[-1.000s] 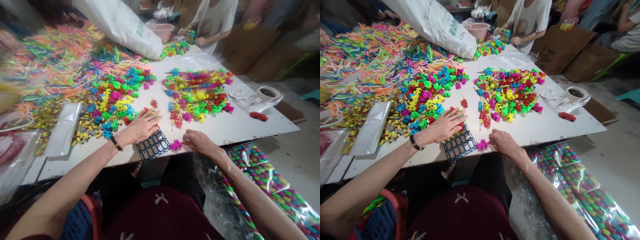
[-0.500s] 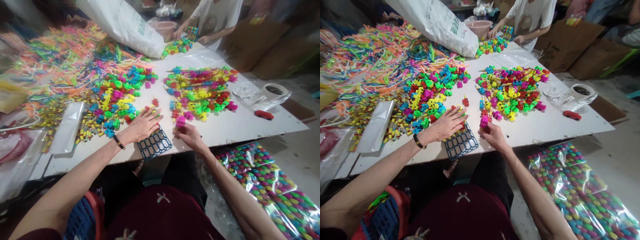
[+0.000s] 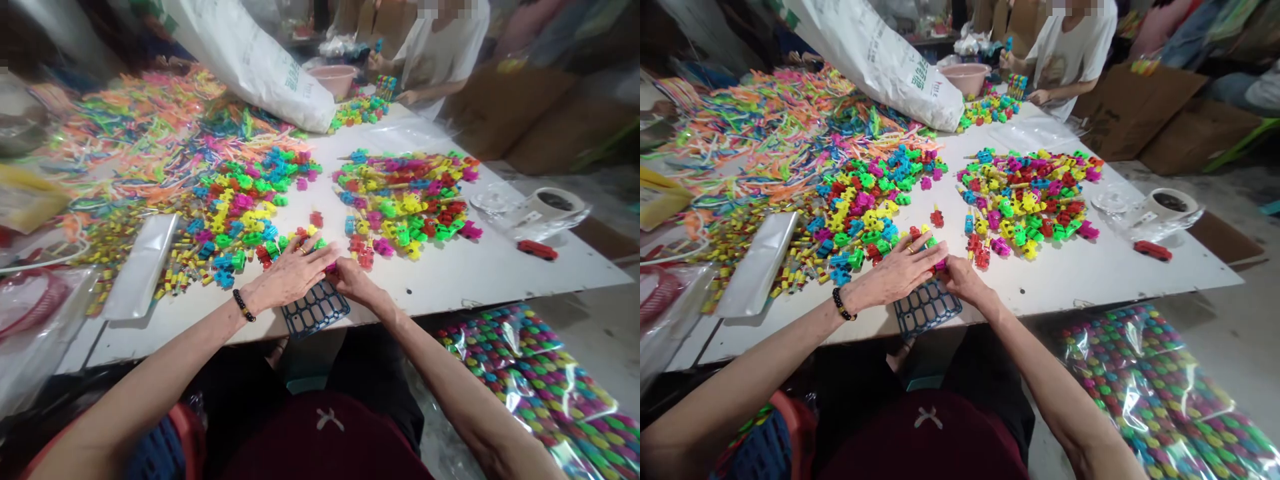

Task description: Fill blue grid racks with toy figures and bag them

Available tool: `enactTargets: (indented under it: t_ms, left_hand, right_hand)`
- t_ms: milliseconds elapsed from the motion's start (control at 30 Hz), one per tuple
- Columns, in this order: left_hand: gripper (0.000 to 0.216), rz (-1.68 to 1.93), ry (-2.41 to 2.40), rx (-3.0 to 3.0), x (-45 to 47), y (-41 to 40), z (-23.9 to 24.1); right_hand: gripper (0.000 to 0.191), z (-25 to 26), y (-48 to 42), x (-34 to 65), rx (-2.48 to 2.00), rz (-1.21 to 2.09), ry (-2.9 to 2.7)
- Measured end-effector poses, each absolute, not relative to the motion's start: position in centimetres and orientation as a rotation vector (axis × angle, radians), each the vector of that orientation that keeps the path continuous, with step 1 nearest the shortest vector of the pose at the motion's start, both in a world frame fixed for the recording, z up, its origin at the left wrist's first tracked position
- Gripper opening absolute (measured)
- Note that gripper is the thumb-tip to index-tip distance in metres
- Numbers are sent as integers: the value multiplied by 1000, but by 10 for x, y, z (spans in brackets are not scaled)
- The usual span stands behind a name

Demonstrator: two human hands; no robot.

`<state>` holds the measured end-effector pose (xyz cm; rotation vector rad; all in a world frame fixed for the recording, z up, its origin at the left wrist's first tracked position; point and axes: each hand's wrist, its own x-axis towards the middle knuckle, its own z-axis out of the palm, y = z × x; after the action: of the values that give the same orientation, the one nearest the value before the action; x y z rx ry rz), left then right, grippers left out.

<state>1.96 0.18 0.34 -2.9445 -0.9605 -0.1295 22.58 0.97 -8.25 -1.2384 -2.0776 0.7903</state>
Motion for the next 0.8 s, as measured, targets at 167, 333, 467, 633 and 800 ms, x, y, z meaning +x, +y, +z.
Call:
enactTargets:
  t_ms: [167,333,467,633,800]
  left_hand:
    - [49,-119,-996,-2936,19,8,-2]
    - [48,-201,-1086,-2941,21,16,-7]
    - [49,-501,-1209,-2990,7,17,4]
    - [44,-1419,-1568,-2671,-38,-18,10]
    - [26,-1842,-2094,-2109,-57,-81,-52]
  right_hand:
    - [19,-64,28,245,-1339,740,-2171]
    - [23,-50,46,256,-2012,176,-2256]
    - [30,-56,38,245,-2126,80,-2369]
    - [25,-65,17,256,-2141,161,-2318]
    - [29,-72,-19,282,-1747,774,-1818]
